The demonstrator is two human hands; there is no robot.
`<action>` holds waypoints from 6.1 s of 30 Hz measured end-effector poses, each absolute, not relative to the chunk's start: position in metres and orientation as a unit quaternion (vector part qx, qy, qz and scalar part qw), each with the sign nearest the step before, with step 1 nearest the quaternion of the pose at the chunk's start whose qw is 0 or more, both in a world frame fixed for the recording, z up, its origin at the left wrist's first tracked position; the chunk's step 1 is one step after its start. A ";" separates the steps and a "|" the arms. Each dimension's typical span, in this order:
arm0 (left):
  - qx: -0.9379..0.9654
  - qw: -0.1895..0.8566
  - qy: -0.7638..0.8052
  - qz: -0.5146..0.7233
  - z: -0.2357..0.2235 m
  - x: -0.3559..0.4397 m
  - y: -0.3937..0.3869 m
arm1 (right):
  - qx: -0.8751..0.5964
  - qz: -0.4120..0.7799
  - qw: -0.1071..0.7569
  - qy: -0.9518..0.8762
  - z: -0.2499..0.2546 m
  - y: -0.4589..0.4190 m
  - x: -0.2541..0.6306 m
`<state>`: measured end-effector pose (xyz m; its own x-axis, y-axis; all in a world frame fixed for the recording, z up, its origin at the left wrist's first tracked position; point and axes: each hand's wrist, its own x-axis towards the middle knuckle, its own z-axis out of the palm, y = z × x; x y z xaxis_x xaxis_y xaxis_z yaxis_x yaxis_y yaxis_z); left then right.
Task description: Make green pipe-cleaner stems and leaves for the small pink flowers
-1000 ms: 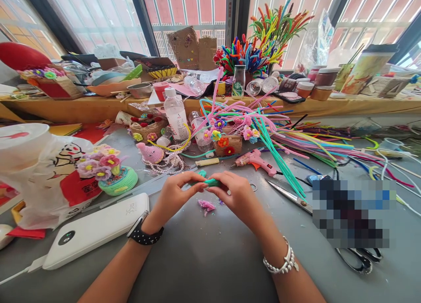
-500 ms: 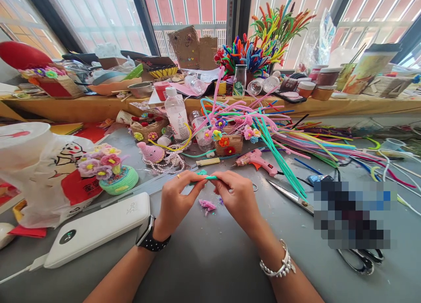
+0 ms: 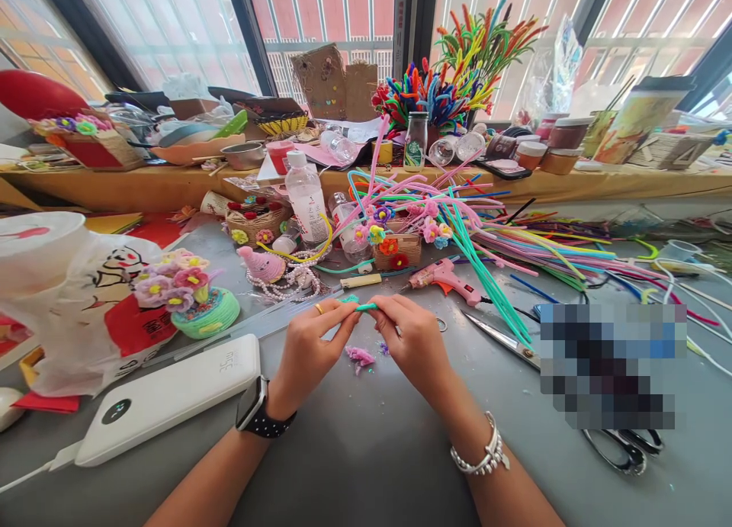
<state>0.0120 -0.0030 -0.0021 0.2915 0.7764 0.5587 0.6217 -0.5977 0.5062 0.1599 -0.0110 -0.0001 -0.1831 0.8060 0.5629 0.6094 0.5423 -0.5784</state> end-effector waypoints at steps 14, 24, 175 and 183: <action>0.869 0.035 0.412 0.271 -0.001 0.006 0.004 | -0.444 0.069 0.347 -0.823 0.001 -0.008 0.166; 0.821 0.177 0.435 0.325 0.004 0.013 -0.005 | -0.484 -0.079 0.307 -0.816 -0.009 -0.006 0.158; 0.757 0.331 0.391 0.405 0.009 -0.005 0.012 | -0.464 0.310 0.432 -0.708 0.005 -0.011 0.159; 0.795 0.309 0.340 0.396 0.006 -0.005 0.015 | -0.413 0.537 0.396 -0.620 0.004 -0.006 0.160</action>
